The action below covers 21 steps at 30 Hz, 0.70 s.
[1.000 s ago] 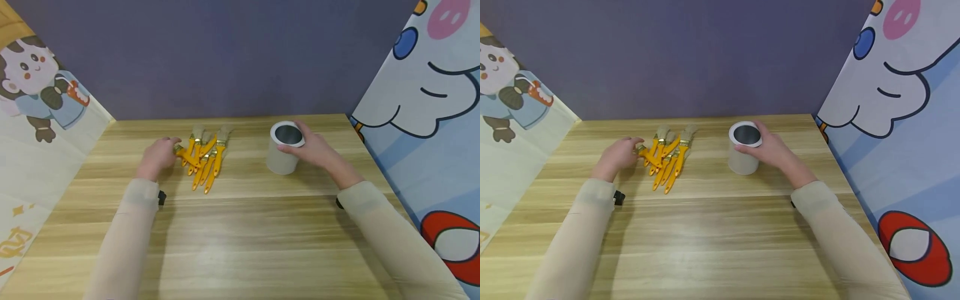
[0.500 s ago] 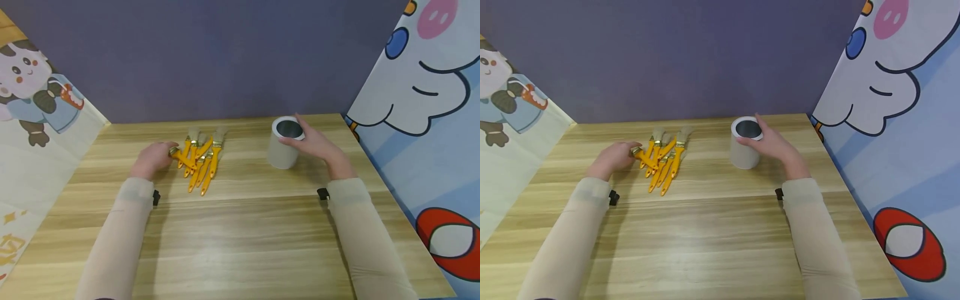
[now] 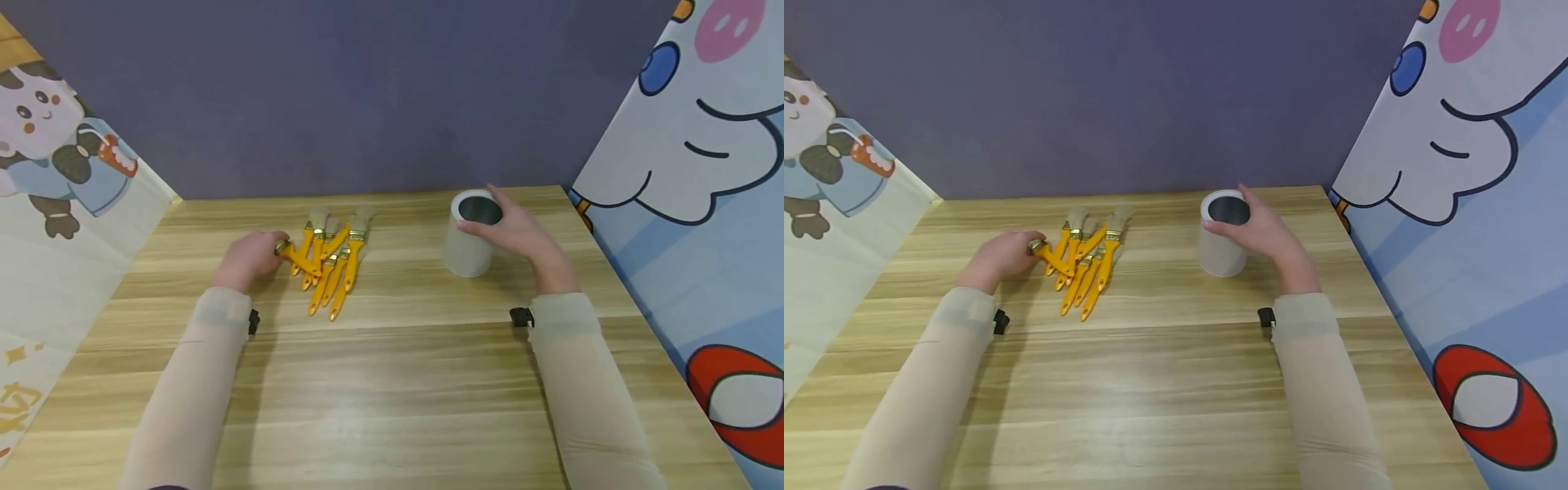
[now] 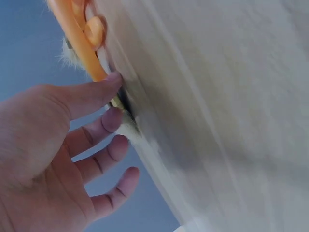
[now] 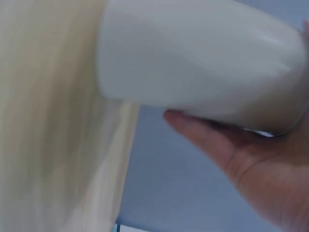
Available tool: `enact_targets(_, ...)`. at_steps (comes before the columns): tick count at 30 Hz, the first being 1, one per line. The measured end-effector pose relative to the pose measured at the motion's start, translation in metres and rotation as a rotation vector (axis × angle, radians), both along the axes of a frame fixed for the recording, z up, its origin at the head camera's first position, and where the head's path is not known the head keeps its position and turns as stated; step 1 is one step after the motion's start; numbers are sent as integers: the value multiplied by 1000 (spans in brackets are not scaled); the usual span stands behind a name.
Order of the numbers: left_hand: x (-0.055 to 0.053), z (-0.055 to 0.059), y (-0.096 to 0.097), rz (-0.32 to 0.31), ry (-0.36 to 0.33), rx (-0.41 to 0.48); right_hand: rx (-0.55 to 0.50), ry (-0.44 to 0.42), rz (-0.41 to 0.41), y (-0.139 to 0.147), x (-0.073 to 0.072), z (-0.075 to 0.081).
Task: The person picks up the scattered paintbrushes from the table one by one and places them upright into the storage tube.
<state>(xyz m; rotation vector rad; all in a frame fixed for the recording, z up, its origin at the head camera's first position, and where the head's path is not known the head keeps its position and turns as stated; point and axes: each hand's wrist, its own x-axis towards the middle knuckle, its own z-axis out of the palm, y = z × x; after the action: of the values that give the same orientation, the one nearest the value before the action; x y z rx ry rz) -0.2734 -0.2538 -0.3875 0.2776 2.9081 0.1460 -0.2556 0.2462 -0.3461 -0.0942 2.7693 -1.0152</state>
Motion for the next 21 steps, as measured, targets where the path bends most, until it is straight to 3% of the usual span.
enact_targets(10,-1,-6,-9,84,71,6,-50,0,-53,2,-4,-4)
enact_targets(15,-3,-5,-11,72,88,-44,-66,-3,-52,4,-3,-2)
enact_targets(21,1,1,-23,-19,60,-66,-81,-17,-47,0,-3,-4)
